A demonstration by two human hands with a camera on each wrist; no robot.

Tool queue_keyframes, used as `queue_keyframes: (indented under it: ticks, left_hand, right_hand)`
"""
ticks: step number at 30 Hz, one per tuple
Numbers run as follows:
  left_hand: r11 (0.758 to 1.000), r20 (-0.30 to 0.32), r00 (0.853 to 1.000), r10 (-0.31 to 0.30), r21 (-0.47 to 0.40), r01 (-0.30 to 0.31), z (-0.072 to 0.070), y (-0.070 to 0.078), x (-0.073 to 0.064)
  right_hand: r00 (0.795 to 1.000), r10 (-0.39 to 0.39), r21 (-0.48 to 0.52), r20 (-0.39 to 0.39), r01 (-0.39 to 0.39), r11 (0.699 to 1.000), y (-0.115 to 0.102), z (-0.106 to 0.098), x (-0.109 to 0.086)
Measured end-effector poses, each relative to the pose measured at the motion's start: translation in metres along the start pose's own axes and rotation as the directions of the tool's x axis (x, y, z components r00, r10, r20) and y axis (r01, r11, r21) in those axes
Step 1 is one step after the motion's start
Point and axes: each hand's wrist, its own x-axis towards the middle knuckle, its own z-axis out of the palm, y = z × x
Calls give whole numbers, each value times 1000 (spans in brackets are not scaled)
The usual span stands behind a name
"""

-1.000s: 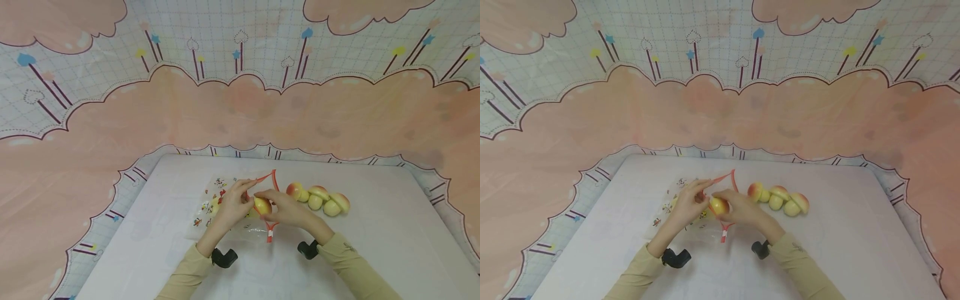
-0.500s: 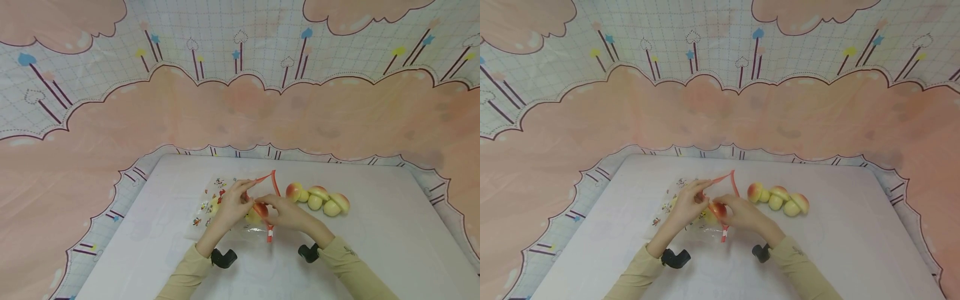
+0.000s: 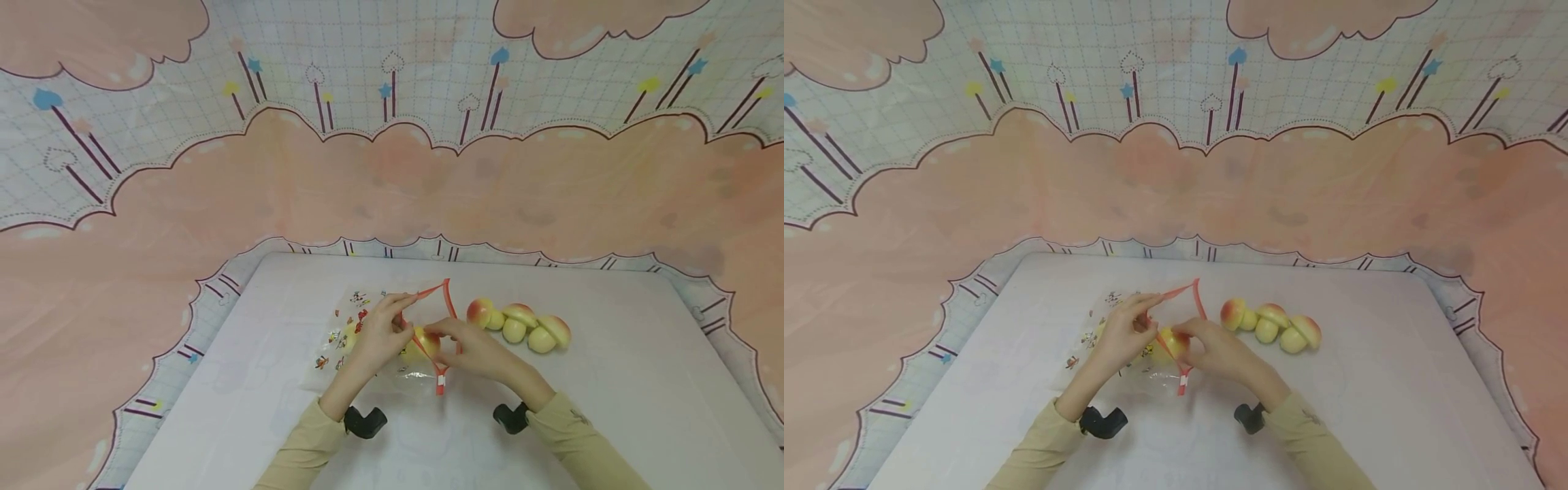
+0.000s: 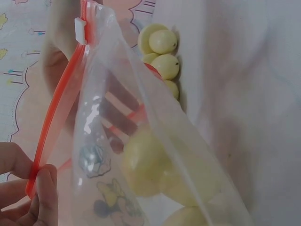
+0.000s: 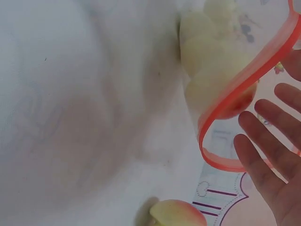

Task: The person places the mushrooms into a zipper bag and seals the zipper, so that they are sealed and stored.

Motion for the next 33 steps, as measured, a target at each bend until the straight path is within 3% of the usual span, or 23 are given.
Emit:
queue_keyframes:
  ticks: [11,21,33]
  left_hand:
    - [1000,-6,1000,-7,-2,7,-3,1,1]
    - [1000,-20,1000,-17,-13,17,-3,2,1]
    - [1000,-19,1000,-19,-11,19,-5,4,0]
  right_hand:
    - [998,45,0,-43,-45,999,3,-9,-13]
    - [992,-1,-13,-124,0,1000,17,-17,-28]
    - [973,-5,-63,-229,-10,998,34,-32,-52]
